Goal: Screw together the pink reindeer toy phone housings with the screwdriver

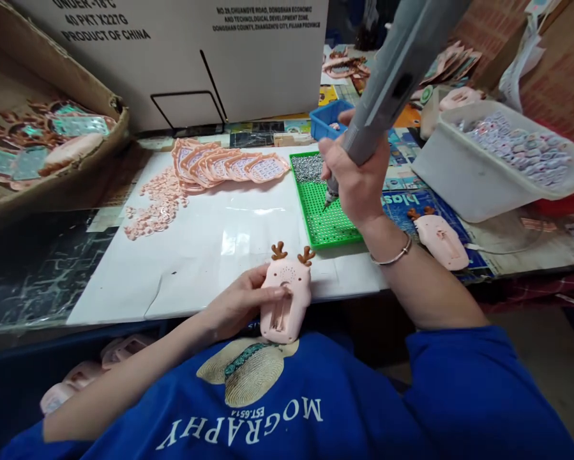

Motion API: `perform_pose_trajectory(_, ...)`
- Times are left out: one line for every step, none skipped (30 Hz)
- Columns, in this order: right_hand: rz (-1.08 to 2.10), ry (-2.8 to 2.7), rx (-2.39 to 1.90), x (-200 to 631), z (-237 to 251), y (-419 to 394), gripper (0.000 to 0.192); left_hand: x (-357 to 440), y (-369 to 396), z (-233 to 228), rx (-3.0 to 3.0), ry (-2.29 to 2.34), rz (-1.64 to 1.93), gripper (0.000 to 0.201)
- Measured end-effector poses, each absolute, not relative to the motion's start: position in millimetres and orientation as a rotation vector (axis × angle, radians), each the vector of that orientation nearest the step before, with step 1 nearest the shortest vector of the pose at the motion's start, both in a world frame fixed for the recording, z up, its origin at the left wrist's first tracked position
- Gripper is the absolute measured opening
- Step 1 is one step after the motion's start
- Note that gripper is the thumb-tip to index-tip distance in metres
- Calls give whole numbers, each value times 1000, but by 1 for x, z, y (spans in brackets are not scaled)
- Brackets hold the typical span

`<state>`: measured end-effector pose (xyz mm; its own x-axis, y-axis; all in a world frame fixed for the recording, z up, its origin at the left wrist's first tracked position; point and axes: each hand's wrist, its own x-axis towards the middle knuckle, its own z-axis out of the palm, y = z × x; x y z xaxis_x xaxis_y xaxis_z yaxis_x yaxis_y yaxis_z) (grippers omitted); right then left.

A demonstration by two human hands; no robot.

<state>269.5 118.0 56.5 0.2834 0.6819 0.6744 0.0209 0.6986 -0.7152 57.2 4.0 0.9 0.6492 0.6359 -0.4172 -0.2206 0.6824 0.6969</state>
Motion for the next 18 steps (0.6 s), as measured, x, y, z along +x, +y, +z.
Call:
perform_pose_trajectory(478, -1196, -736, 277, 50, 126, 43, 55, 2, 1, 626, 670, 460, 42)
perform_pose_trajectory(470, -1176, -759, 284, 44, 133, 44, 53, 0, 0, 602, 640, 406, 39)
perform_pose_trajectory(464, -1166, -770, 289, 37, 138, 46, 53, -1, -1, 583, 615, 371, 36)
perform_pose_trajectory(457, -1162, -772, 293, 31, 142, 46, 52, -1, -2, 569, 596, 357, 36)
perform_pose_trajectory(450, -1163, -770, 296, 27, 144, 47, 53, -1, -3, 562, 586, 366, 36)
perform_pose_trajectory(445, -1164, -772, 297, 23, 146, 47, 54, 1, -3, 559, 583, 393, 37)
perform_pose_trajectory(445, -1168, -779, 298, 21, 146, 48, 55, 3, -4, 557, 588, 431, 39)
perform_pose_trajectory(446, -1172, -787, 298, 20, 146, 47, 56, 6, -4, 553, 598, 479, 40)
perform_pose_trajectory(446, -1175, -797, 297, 20, 146, 47, 58, 10, -4, 548, 610, 532, 41)
perform_pose_trajectory(447, -1176, -808, 297, 20, 145, 46, 59, 13, -4, 541, 624, 588, 41)
perform_pose_trajectory(443, -1172, -816, 296, 20, 145, 45, 61, 17, -4, 531, 637, 644, 41)
perform_pose_trajectory(440, -1168, -821, 296, 20, 144, 44, 63, 21, -4, 520, 646, 698, 41)
perform_pose_trajectory(434, -1164, -825, 296, 19, 144, 43, 64, 25, -5, 508, 650, 748, 41)
perform_pose_trajectory(428, -1162, -830, 296, 19, 144, 43, 66, 28, -5, 496, 648, 787, 41)
perform_pose_trajectory(424, -1166, -839, 296, 18, 144, 43, 68, 31, -6, 481, 645, 815, 42)
perform_pose_trajectory(424, -1179, -850, 296, 17, 144, 43, 70, 33, -6, 463, 644, 839, 43)
perform_pose_trajectory(423, -1192, -856, 297, 17, 145, 43, 71, 35, -7, 444, 645, 861, 44)
perform_pose_trajectory(419, -1202, -854, 297, 17, 145, 43, 73, 36, -8, 423, 645, 880, 45)
